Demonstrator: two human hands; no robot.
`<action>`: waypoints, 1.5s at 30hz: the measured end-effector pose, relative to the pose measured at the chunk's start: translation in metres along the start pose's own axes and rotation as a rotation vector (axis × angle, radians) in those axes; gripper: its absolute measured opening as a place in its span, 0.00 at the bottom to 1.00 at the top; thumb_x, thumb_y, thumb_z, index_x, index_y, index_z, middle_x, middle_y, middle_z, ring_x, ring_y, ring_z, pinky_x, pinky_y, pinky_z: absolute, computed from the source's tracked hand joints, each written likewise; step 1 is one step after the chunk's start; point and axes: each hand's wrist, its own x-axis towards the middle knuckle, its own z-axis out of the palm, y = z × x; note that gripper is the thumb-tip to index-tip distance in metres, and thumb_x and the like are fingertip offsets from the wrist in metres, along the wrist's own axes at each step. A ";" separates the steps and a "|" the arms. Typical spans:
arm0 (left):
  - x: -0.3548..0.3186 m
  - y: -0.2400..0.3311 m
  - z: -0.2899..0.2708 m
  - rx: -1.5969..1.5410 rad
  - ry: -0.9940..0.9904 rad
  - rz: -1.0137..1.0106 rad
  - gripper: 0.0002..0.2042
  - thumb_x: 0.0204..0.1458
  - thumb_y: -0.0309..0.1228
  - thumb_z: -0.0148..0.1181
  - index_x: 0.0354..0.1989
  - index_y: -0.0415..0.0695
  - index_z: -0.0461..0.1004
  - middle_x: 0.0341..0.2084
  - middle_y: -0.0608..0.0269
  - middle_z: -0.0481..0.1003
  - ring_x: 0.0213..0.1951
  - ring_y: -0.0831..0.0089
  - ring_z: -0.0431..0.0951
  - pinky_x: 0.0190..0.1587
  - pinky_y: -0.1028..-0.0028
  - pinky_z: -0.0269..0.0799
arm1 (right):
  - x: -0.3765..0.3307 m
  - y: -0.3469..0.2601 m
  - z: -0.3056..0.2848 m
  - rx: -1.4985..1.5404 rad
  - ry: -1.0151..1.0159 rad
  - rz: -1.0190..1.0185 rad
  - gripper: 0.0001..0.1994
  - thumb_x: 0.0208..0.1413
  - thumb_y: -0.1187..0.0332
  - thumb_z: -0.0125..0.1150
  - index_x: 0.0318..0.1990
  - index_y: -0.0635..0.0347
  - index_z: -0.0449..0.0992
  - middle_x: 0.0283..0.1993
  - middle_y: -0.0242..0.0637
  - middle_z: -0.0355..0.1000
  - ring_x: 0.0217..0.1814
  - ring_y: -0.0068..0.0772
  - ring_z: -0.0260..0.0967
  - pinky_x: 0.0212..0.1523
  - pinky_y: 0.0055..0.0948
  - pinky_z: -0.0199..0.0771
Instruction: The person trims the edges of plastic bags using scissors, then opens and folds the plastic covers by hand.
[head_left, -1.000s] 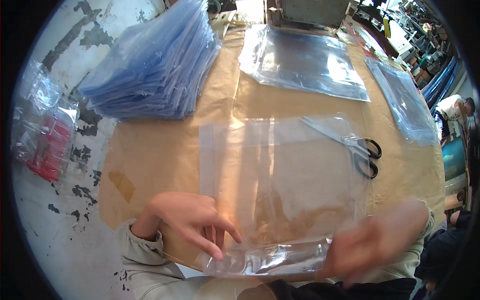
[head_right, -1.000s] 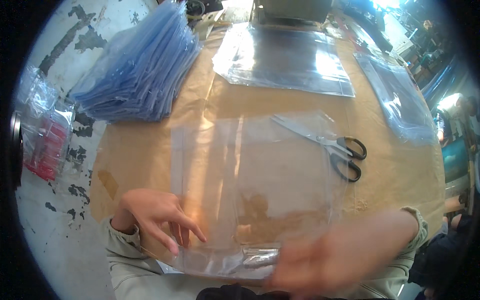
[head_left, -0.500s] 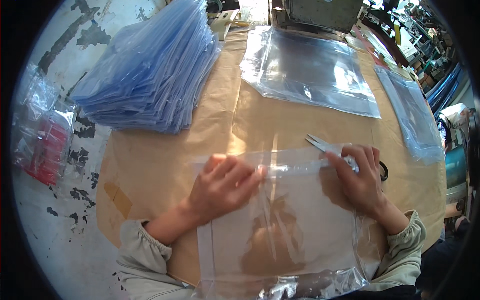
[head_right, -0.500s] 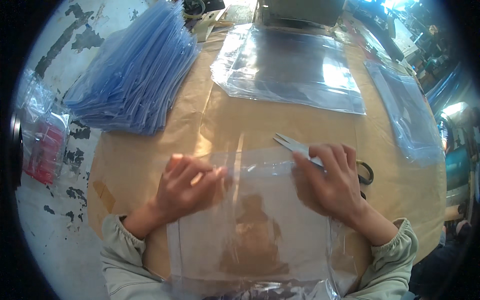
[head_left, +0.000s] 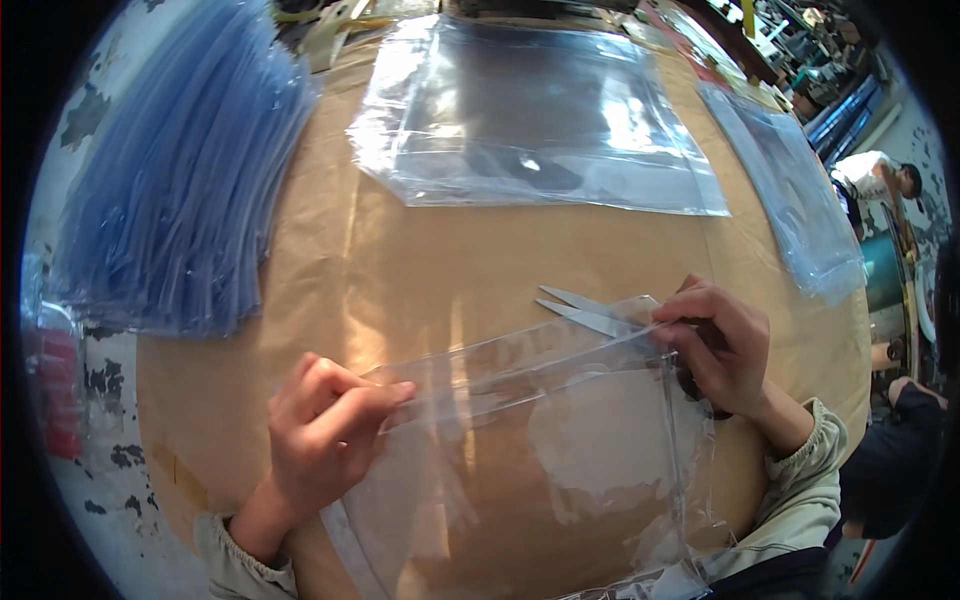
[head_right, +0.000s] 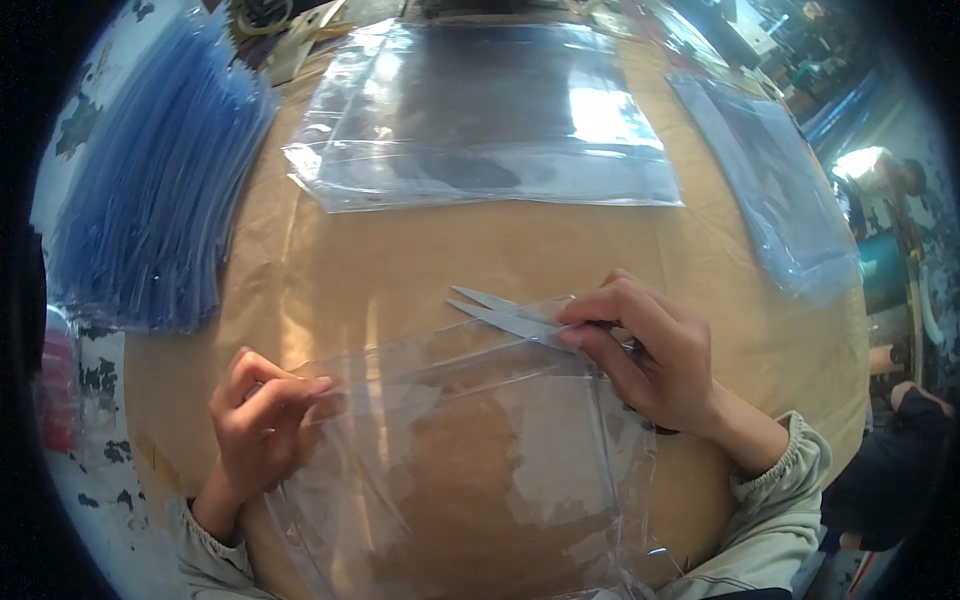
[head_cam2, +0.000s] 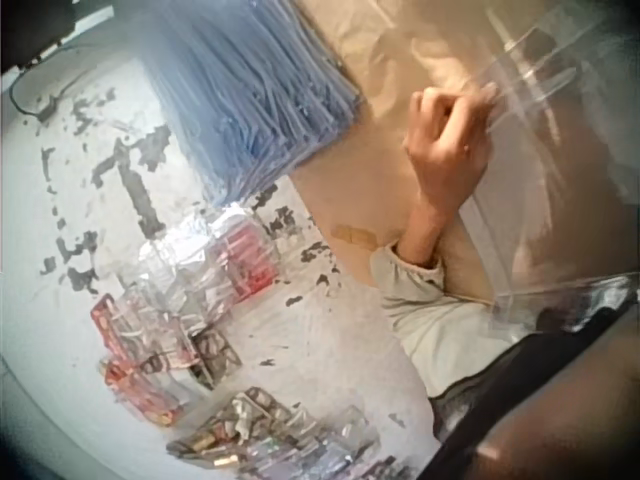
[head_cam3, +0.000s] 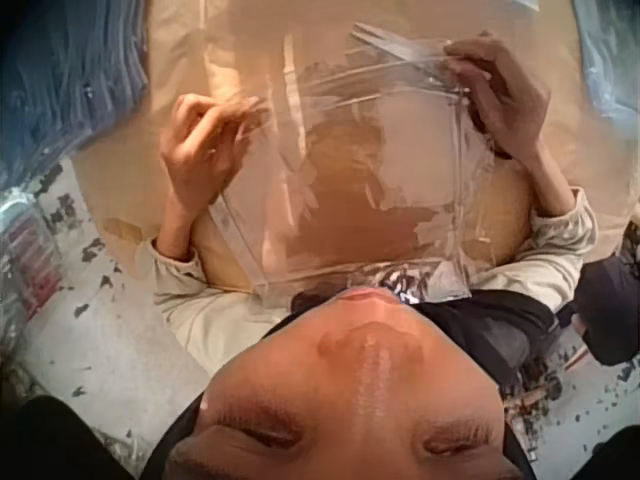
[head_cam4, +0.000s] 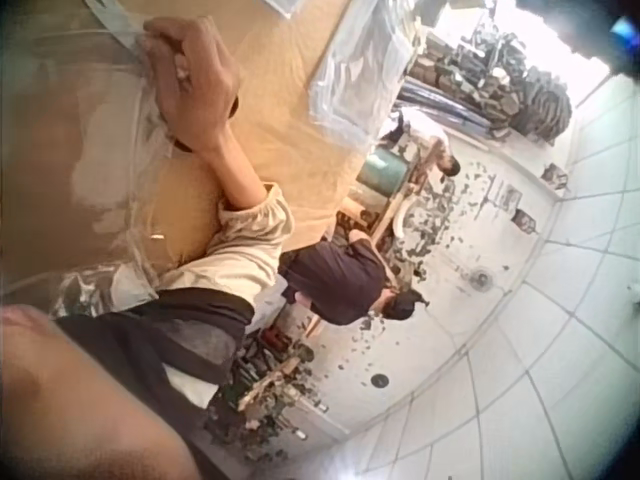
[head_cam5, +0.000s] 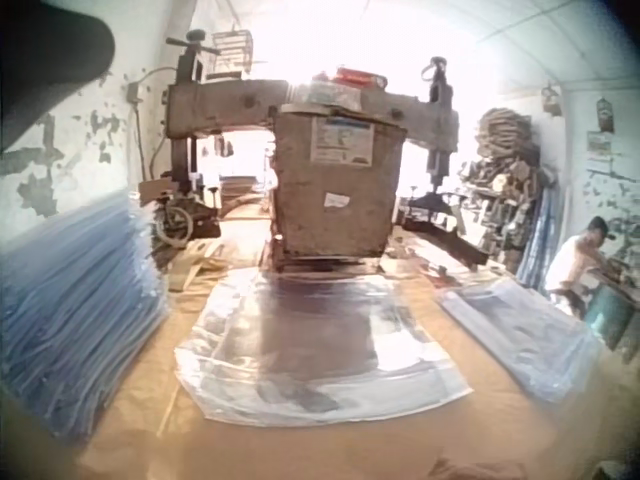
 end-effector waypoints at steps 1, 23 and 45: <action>0.003 0.002 -0.004 -0.039 -0.022 -0.036 0.10 0.37 0.19 0.59 0.30 0.47 0.78 0.19 0.68 0.67 0.19 0.75 0.64 0.19 0.77 0.59 | 0.000 -0.001 0.000 0.000 0.009 0.009 0.04 0.46 0.80 0.58 0.32 0.67 0.72 0.25 0.39 0.68 0.23 0.29 0.65 0.27 0.23 0.67; 0.008 0.000 -0.004 -0.151 -0.055 -0.137 0.15 0.45 0.14 0.41 0.37 0.39 0.73 0.23 0.59 0.69 0.23 0.72 0.71 0.27 0.77 0.66 | 0.011 0.007 -0.007 0.735 -0.123 0.577 0.11 0.58 0.68 0.47 0.34 0.69 0.72 0.24 0.37 0.72 0.25 0.21 0.71 0.27 0.16 0.68; -0.014 0.015 -0.004 0.379 0.030 0.569 0.07 0.41 0.22 0.55 0.19 0.44 0.62 0.39 0.57 0.74 0.38 0.68 0.77 0.37 0.71 0.72 | 0.018 -0.008 -0.023 0.159 -0.629 -0.088 0.05 0.42 0.67 0.64 0.22 0.56 0.80 0.41 0.42 0.71 0.40 0.33 0.63 0.29 0.24 0.67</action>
